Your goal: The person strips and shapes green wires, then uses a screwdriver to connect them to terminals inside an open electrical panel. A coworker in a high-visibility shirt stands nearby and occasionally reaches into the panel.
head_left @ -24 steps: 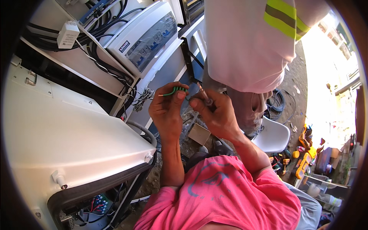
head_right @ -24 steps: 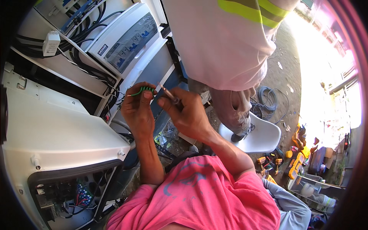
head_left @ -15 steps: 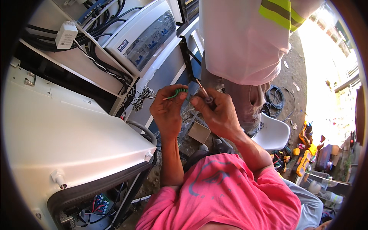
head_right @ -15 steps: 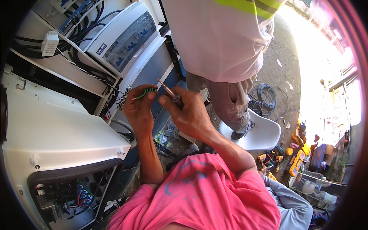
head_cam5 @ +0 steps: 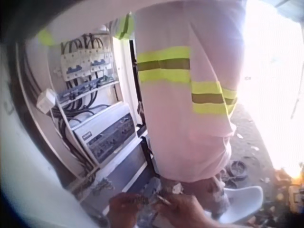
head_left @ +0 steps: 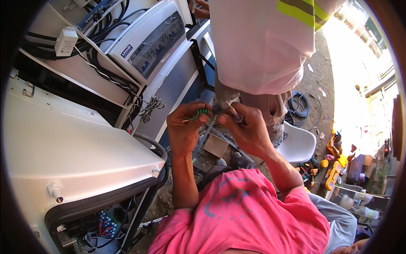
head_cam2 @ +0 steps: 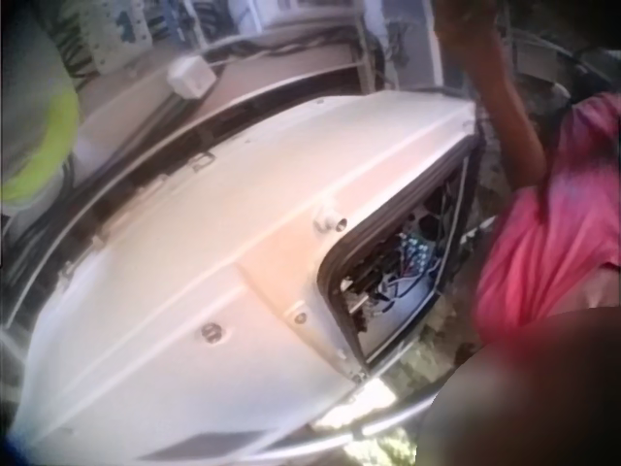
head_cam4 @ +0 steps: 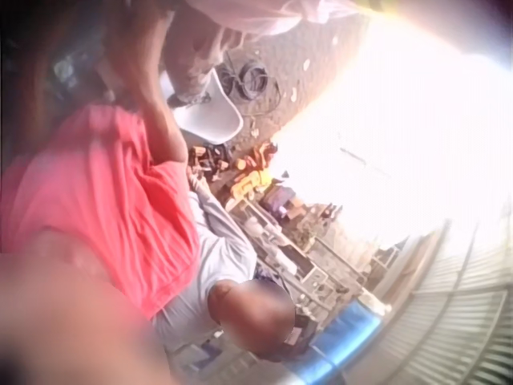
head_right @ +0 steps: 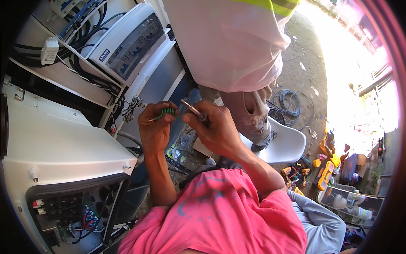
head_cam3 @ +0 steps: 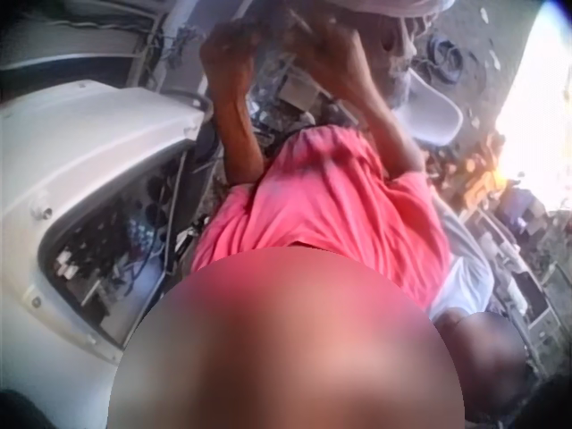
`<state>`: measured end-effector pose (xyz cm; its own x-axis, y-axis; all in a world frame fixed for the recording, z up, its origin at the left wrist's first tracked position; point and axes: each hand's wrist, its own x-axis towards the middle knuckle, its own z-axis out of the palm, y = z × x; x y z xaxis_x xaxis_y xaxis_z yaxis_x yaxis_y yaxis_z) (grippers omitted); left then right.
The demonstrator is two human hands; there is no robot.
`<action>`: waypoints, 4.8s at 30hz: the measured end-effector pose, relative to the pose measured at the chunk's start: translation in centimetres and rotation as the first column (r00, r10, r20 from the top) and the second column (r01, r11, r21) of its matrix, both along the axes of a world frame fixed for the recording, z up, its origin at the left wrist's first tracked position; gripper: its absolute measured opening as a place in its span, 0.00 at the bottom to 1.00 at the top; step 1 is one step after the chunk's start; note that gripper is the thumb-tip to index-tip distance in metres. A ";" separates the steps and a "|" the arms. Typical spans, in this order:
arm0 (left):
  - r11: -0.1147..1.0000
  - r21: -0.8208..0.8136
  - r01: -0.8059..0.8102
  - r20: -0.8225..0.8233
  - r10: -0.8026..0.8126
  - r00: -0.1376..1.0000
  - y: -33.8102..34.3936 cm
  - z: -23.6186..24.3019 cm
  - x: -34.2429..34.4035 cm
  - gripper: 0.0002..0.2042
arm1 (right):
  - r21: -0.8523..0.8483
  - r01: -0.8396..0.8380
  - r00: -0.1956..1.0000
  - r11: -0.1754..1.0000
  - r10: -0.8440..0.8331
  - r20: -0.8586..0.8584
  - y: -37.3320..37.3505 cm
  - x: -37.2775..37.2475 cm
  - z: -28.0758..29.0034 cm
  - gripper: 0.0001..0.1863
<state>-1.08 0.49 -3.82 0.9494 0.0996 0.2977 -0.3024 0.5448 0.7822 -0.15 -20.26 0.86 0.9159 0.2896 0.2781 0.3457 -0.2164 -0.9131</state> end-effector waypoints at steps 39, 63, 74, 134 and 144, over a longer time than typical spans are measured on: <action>0.991 -0.033 -0.127 0.018 0.128 0.992 -0.8 -0.3 -1.9 0.14 | 0.463 -0.138 0.850 0.875 0.345 -0.398 2.2 -0.1 0.0 0.16; 0.899 0.345 -0.269 0.254 0.187 0.949 -1.7 3.3 -1.3 0.14 | 0.131 -0.101 0.939 0.986 0.051 0.340 0.6 1.4 2.6 0.08; 0.742 0.324 -0.587 0.386 0.463 0.798 -3.3 5.3 -1.2 0.13 | 0.461 0.046 0.934 0.886 -0.202 0.295 4.4 0.9 1.4 0.06; 0.849 0.043 -0.526 0.169 0.513 0.842 -4.2 2.3 -0.1 0.09 | 0.812 -0.212 0.575 0.544 0.741 -0.347 2.9 6.2 -1.3 0.13; 0.710 0.243 -0.661 0.202 0.630 0.750 -3.9 1.0 -1.8 0.10 | 0.828 -0.112 0.493 0.550 0.754 -0.434 3.3 4.0 -1.1 0.15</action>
